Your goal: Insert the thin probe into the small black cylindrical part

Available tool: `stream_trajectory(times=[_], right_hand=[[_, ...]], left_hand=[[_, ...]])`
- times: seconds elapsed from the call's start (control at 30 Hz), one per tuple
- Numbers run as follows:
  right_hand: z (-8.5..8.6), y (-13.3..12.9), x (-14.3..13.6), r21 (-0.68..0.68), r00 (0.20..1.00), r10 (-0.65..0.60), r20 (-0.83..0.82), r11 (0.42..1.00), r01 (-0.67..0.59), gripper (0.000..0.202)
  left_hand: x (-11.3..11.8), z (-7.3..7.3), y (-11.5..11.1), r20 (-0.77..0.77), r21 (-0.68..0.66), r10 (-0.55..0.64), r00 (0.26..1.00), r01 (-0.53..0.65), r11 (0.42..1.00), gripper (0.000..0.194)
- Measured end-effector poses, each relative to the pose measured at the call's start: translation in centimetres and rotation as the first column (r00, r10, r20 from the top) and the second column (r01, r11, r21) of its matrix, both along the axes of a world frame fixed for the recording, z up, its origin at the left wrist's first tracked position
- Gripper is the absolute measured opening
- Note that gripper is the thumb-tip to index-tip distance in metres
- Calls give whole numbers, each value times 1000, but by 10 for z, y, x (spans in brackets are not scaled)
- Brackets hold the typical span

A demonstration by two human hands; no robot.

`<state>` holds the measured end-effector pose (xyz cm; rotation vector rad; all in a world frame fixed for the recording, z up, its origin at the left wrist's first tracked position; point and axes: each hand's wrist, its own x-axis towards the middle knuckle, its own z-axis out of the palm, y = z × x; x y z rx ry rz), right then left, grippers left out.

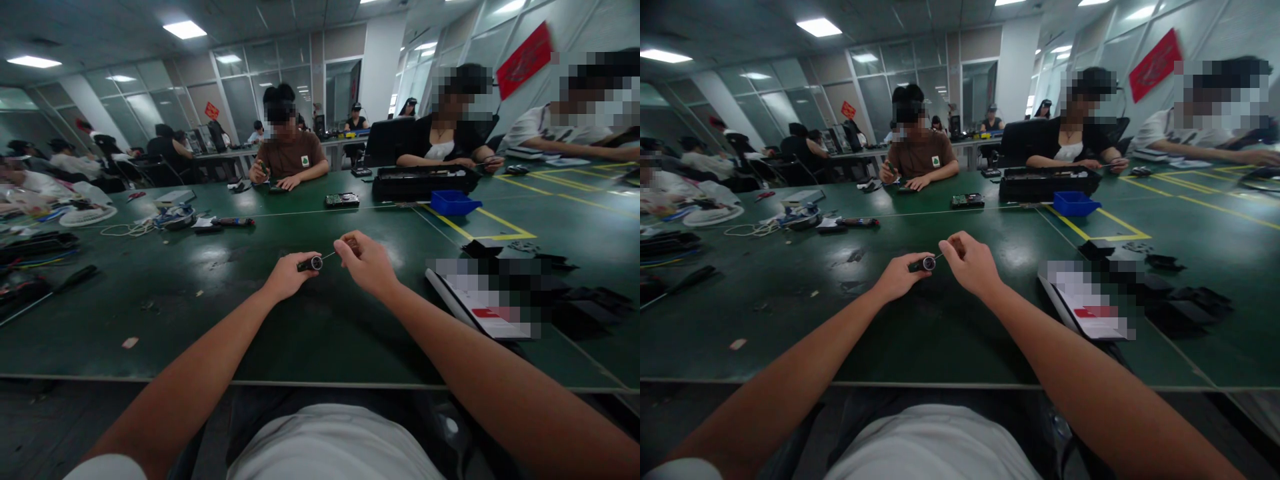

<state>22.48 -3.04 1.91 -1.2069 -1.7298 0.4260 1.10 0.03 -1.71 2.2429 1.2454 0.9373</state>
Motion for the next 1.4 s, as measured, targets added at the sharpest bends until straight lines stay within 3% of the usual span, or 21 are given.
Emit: stream_trajectory(times=[0.1,0.3,0.47,0.63,0.8,0.9,1.07,1.4], right_hand=[[0,1,-1,12,998,-68,15,998,68,32],[-2,2,-1,4,1000,-14,-11,1000,14,27],[-2,3,0,-5,999,-46,-14,999,46,28],[-10,12,-2,-65,963,-43,-267,998,27,19],[-17,23,-1,-280,774,-66,-630,949,-147,22],[-19,28,1,-342,721,-113,-684,922,-180,24],[-19,27,1,-205,799,-96,-594,978,-35,26],[-14,17,-2,-111,900,-27,-435,994,-24,27]], left_hand=[[1,0,0,-1,15,12,1000,-12,1000,43],[0,0,0,8,12,34,999,-34,999,44],[0,-1,1,4,9,32,999,-32,999,45],[-1,3,1,10,3,60,998,-60,998,45],[-1,6,-1,-8,50,27,1000,-26,998,44],[0,8,-1,-40,61,37,999,-34,998,43],[1,9,-2,-53,58,68,996,-65,996,43],[2,9,-3,-63,53,83,995,-80,995,45]])
